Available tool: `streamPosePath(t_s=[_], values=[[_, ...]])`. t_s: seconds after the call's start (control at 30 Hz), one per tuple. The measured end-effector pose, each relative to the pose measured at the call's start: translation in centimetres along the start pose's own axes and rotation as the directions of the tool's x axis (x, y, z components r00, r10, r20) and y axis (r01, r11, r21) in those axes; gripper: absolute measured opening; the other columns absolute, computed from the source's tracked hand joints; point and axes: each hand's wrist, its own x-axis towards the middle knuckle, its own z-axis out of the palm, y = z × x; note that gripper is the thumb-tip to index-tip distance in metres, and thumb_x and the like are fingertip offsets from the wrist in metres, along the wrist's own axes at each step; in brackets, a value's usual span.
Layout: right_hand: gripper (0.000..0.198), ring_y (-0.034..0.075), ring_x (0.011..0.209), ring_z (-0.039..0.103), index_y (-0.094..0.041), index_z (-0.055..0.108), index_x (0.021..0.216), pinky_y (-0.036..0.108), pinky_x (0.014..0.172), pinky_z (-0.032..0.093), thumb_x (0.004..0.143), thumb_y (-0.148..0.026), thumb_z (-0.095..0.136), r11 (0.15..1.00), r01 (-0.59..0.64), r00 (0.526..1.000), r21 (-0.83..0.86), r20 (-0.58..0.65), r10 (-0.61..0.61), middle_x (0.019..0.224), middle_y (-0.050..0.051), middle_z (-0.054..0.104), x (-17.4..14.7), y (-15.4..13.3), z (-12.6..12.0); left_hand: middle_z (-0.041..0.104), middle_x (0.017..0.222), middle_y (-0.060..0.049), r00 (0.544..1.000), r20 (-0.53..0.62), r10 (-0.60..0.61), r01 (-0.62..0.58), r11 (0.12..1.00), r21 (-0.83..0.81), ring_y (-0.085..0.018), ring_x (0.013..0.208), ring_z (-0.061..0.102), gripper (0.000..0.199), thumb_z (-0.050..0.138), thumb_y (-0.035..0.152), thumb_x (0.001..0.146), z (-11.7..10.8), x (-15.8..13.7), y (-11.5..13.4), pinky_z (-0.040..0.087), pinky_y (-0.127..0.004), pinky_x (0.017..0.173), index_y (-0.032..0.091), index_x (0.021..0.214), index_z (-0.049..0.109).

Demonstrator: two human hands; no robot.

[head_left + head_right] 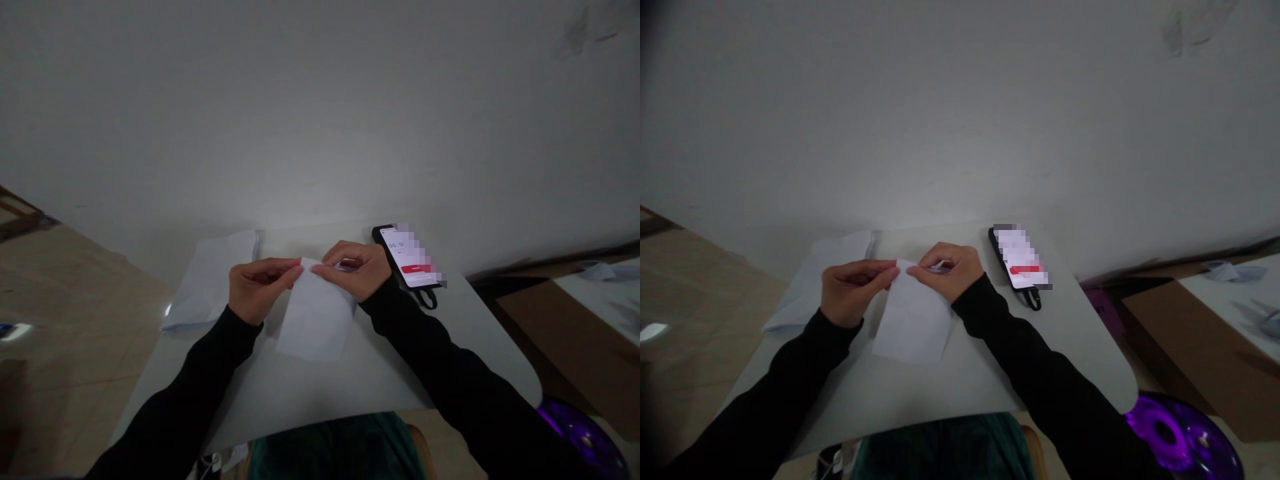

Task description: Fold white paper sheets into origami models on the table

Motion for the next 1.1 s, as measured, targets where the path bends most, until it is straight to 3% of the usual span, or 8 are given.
streamPosePath(t_s=[0.27, 0.6, 0.8, 0.93, 1.1], values=[[0.017, 0.009, 0.056, 0.057, -0.016, 0.063, 0.059, 0.024, 0.054, 0.049, 0.067, -0.029, 0.071, 0.998, 0.052, 0.999, 0.039, 0.003, -0.052, 0.067, 0.002, 0.063, 0.0, 0.3, 0.0, 0.068, 0.058, 0.0, 1.0, -0.002, -0.017, 0.017, 1.0, 0.003, -0.008, 0.047, 0.057, 0.015, 0.076, 0.025, 0.061, 0.2, 0.0, 0.2, 0.049, -0.018, 0.045, 0.02, 0.075, 0.074], [0.018, 0.009, 0.055, 0.055, -0.016, 0.062, 0.058, 0.022, 0.05, 0.045, 0.068, -0.028, 0.07, 1.0, 0.018, 1.0, 0.019, -0.008, -0.017, 0.064, 0.001, 0.061, 0.0, 0.4, 0.1, 0.069, 0.06, 0.0, 1.0, -0.007, 0.022, -0.022, 0.998, 0.066, -0.009, 0.048, 0.059, 0.016, 0.074, 0.027, 0.064, 0.3, -0.2, 0.2, 0.051, -0.019, 0.046, 0.019, 0.078, 0.073], [0.019, 0.009, 0.054, 0.054, -0.016, 0.061, 0.057, 0.022, 0.049, 0.044, 0.068, -0.029, 0.068, 0.999, 0.028, 0.999, -0.043, -0.026, -0.029, 0.063, 0.001, 0.061, 0.2, 0.7, -0.1, 0.072, 0.077, -0.004, 0.999, 0.005, 0.039, -0.04, 0.993, 0.107, -0.015, 0.066, 0.068, 0.026, 0.075, 0.028, 0.063, 0.6, -0.9, 0.6, 0.058, -0.024, 0.06, 0.019, 0.087, 0.072], [0.019, 0.009, 0.054, 0.055, -0.016, 0.062, 0.058, 0.023, 0.05, 0.044, 0.068, -0.03, 0.069, 0.999, 0.03, 0.999, -0.038, -0.032, -0.031, 0.063, 0.001, 0.061, 0.2, 0.8, 0.0, 0.073, 0.075, -0.003, 1.0, -0.017, 0.024, -0.023, 0.996, 0.09, -0.015, 0.065, 0.068, 0.021, 0.077, 0.027, 0.06, 0.7, -0.8, 0.5, 0.06, -0.026, 0.066, 0.018, 0.079, 0.073], [0.022, 0.009, 0.05, 0.053, -0.016, 0.062, 0.057, 0.021, 0.045, 0.041, 0.065, -0.035, 0.071, 0.996, -0.078, 0.997, -0.029, -0.016, 0.078, 0.06, 0.001, 0.062, 0.4, 1.2, 0.1, 0.072, 0.07, -0.003, 0.998, 0.003, -0.06, 0.06, 0.998, 0.028, -0.016, 0.061, 0.068, 0.022, 0.079, 0.027, 0.058, 0.7, -0.3, -0.2, 0.06, -0.026, 0.063, 0.017, 0.076, 0.072]])
